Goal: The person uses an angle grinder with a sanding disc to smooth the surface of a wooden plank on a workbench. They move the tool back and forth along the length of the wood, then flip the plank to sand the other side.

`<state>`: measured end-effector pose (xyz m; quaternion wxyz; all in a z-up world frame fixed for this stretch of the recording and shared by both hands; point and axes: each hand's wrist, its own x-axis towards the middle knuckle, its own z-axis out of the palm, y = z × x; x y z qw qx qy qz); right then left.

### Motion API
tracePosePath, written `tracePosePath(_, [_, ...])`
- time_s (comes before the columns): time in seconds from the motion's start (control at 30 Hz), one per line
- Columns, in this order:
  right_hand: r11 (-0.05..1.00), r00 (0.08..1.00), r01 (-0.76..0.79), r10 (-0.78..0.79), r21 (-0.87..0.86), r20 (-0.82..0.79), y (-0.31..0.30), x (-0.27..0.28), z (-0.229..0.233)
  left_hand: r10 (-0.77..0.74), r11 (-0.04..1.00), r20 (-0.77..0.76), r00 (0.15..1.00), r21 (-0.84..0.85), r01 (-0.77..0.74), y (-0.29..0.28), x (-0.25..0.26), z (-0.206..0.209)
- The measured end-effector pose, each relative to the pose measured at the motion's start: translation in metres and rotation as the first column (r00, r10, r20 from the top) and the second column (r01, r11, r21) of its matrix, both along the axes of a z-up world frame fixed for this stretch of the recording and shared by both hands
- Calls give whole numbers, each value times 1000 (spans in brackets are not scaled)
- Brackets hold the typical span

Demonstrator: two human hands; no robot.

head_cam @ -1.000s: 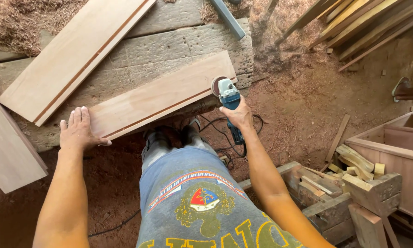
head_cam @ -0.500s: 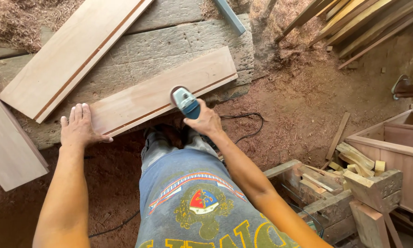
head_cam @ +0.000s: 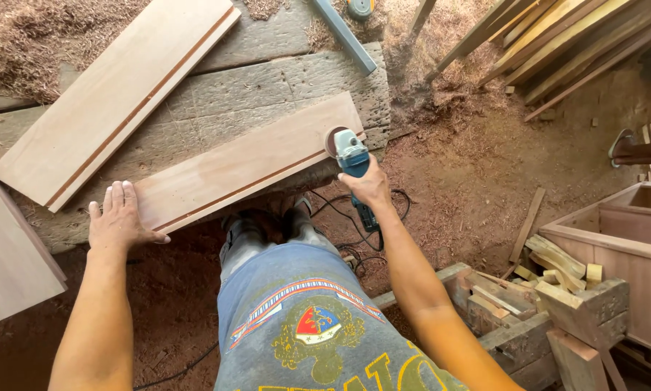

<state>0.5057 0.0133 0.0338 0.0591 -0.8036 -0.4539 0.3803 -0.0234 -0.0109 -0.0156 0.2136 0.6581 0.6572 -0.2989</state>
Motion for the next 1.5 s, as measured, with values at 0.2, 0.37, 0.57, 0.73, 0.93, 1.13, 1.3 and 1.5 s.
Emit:
tracePosePath(0.2, [983,995,101,-101,151,-7,19,31,-7,37,999,5,999,4,-37,1,5,7])
tracePosePath(0.37, [989,997,81,-79,122,-22,53,43,-4,50,999,10,999,-9,-50,3,6,9])
tracePosePath(0.57, [948,962,265,-248,174,-114,74,62,10,26,1000,-9,1000,3,-26,3,8,12])
tracePosePath(0.73, [886,912,362,-272,290,-307,53,68,16,-6,1000,-36,999,4,6,3,17,10])
tracePosePath(0.93, [959,956,270,-257,82,-142,36,54,18,-9,1000,18,1000,-12,9,14,53,-1])
tracePosePath(1.13, [979,989,146,-143,140,-29,20,31,-9,36,995,154,987,81,-49,18,92,-1])
tracePosePath(1.3, [988,999,-26,22,150,33,5,-13,-8,52,987,229,972,138,-85,16,96,9])
tracePosePath(1.5, [991,991,-130,130,41,10,-12,-72,0,23,978,221,975,197,-67,10,97,15])
